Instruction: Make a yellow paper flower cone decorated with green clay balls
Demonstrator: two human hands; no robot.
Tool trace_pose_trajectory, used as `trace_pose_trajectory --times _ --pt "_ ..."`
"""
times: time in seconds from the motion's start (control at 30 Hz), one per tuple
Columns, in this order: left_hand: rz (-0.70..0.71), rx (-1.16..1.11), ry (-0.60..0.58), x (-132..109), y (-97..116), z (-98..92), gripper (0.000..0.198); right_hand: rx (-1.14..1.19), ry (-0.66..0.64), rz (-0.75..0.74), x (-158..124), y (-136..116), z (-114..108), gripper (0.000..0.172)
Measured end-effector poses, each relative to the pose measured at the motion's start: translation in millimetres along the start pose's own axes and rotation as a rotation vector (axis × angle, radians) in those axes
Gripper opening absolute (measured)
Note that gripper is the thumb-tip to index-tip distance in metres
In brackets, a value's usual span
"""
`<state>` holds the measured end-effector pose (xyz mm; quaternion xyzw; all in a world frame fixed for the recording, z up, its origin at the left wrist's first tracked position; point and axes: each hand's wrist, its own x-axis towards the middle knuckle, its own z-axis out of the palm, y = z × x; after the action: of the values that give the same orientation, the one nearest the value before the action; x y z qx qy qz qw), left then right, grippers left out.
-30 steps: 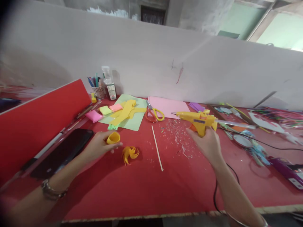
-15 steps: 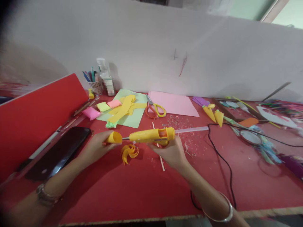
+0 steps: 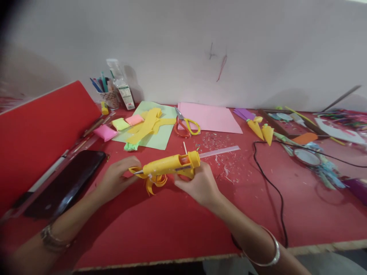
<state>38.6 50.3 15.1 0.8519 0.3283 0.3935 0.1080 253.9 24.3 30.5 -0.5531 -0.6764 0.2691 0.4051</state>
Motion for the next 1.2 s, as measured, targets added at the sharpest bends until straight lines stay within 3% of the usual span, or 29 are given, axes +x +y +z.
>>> trace_pose_trajectory --times 0.2,0.63,1.2 --pt "-0.001 0.11 0.075 -1.9 -1.8 0.0 0.007 0.073 0.084 0.024 0.1 -5.5 -2.3 0.012" --pt "0.084 0.067 0.085 1.5 6.7 -1.8 0.011 0.008 -0.018 -0.045 -6.4 -1.3 0.8 0.001" --pt "0.13 0.219 0.082 0.3 3.3 -6.7 0.009 -0.09 -0.109 -0.039 -5.1 -8.9 -4.9 0.008"
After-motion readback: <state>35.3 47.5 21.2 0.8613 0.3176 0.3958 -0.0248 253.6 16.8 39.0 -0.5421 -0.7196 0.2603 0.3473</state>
